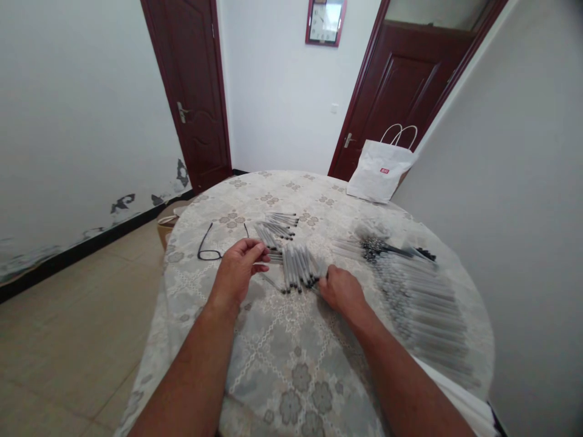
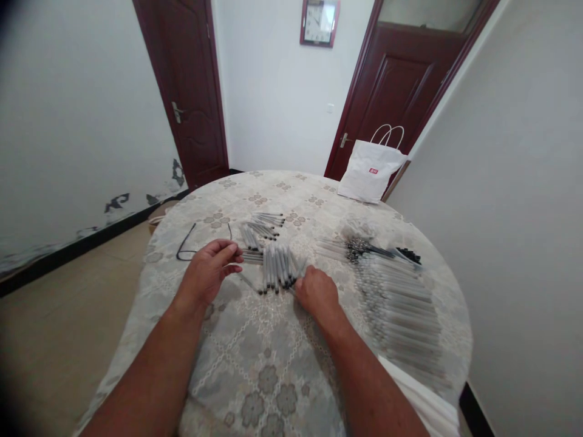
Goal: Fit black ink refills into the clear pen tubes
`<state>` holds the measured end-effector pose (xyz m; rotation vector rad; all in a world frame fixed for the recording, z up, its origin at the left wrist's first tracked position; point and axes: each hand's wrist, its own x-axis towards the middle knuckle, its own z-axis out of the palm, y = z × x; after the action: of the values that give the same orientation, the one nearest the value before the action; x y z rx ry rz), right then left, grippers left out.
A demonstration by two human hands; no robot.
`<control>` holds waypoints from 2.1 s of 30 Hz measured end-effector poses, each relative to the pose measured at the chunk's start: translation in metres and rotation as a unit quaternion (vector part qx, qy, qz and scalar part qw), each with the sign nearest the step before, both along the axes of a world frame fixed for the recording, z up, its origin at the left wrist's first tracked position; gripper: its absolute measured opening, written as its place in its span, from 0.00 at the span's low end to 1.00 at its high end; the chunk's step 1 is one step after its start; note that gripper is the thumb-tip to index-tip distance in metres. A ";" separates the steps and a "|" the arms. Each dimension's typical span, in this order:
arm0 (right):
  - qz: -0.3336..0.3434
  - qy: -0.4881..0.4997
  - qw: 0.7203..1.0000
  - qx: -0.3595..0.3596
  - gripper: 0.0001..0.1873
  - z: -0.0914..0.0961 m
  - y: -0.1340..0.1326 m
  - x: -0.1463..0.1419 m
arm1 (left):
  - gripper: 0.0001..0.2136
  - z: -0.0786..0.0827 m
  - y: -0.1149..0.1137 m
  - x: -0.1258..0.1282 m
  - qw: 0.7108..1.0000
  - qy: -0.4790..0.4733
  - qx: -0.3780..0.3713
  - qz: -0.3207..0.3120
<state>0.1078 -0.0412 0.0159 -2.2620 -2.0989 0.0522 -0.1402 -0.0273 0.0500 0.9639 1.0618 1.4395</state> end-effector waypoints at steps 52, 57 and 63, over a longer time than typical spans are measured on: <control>0.042 0.669 0.742 -0.018 0.26 0.005 -0.037 -0.015 | 0.15 -0.012 -0.019 0.038 0.982 -0.052 -0.079 -0.164; 0.039 0.605 0.793 0.053 0.27 -0.001 -0.033 -0.011 | 0.17 -0.015 -0.019 0.041 0.980 -0.052 -0.090 -0.171; 0.064 0.576 0.808 0.105 0.21 -0.003 -0.038 -0.014 | 0.16 -0.016 -0.020 0.042 0.981 -0.068 -0.085 -0.160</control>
<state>0.0938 -0.0789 0.0129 -1.3009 -1.4140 0.8903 -0.0985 -0.0473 0.0337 0.8569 0.8691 1.1140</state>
